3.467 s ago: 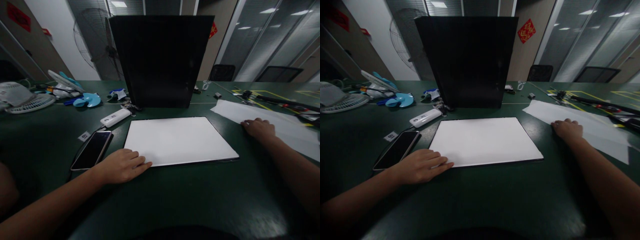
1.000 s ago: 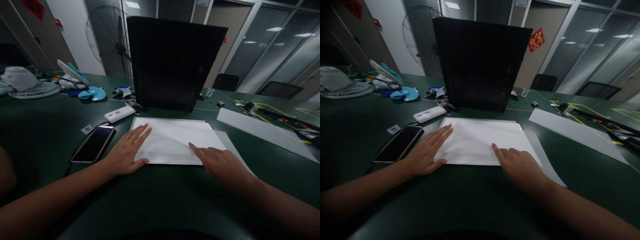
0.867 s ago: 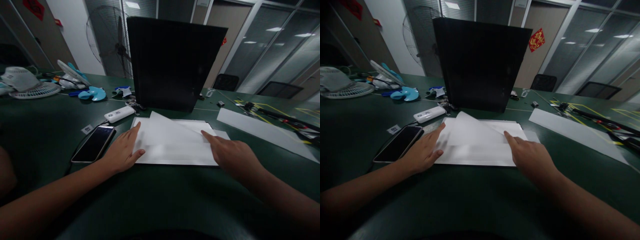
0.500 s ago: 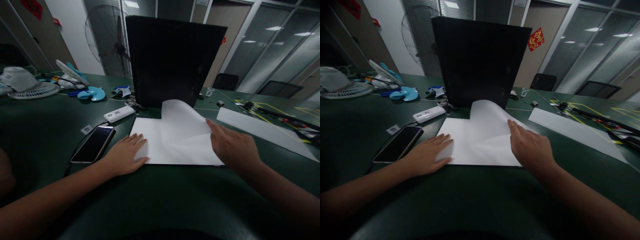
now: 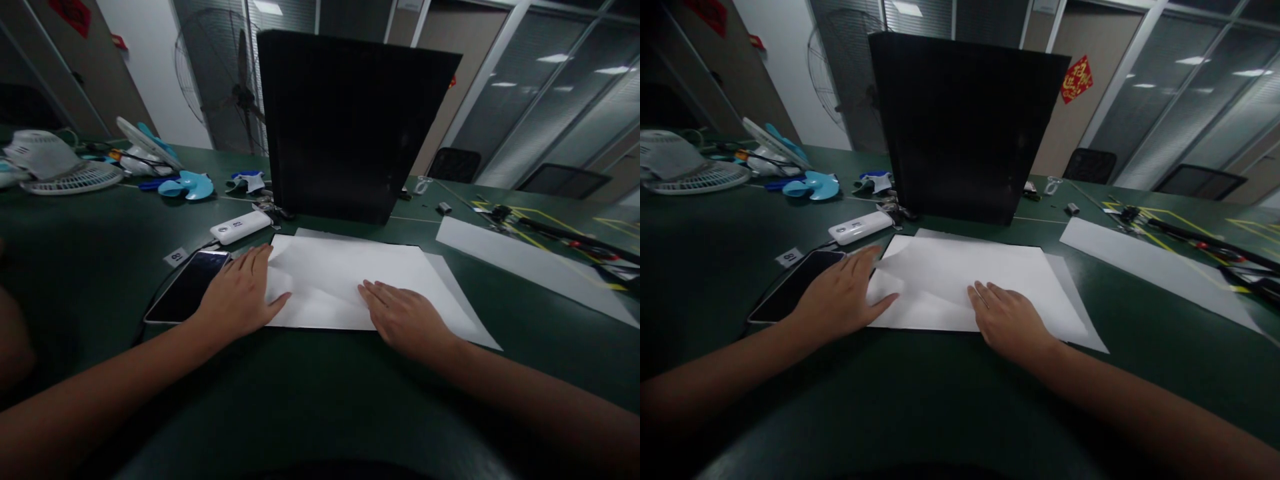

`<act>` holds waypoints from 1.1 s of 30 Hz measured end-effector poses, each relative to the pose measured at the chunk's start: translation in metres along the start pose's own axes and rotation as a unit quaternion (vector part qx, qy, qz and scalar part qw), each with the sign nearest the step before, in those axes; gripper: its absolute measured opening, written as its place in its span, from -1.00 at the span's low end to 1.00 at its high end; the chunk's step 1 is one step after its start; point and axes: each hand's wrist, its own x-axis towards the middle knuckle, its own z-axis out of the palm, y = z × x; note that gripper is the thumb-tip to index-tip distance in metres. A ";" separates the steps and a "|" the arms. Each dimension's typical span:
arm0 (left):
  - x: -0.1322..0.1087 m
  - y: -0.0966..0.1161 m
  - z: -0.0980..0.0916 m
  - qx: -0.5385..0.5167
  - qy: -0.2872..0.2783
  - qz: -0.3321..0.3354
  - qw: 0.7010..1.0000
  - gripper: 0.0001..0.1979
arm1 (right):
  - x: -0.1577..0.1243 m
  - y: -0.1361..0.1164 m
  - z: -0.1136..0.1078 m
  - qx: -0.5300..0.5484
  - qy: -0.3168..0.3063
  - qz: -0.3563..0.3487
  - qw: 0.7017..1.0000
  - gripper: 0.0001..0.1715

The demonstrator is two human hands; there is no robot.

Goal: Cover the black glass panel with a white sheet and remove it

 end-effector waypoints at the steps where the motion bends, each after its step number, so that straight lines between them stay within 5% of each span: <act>1: -0.001 -0.001 0.000 0.013 0.032 0.010 0.999 -0.07 | 0.000 0.000 0.001 0.004 0.000 -0.012 1.000 -0.37; 4: -0.004 -0.003 0.000 0.031 0.085 0.109 0.990 -0.27 | 0.000 -0.002 0.004 0.014 0.007 -0.043 0.999 -0.36; 7: -0.008 -0.004 0.002 0.040 0.064 0.242 0.967 -0.47 | 0.000 -0.005 0.008 0.021 0.022 -0.064 0.997 -0.38; 10: -0.011 -0.002 0.006 0.050 0.038 0.302 0.951 -0.56 | 0.000 -0.007 0.010 0.023 0.042 -0.087 0.995 -0.42; 26: -0.012 0.006 -0.001 0.017 -0.070 0.297 0.952 -0.70 | 0.003 -0.003 0.010 0.062 0.028 -0.110 0.992 -0.42; 33: -0.012 0.007 -0.003 -0.017 -0.060 0.294 0.954 -0.73 | 0.003 -0.003 0.007 0.098 0.013 -0.101 0.990 -0.40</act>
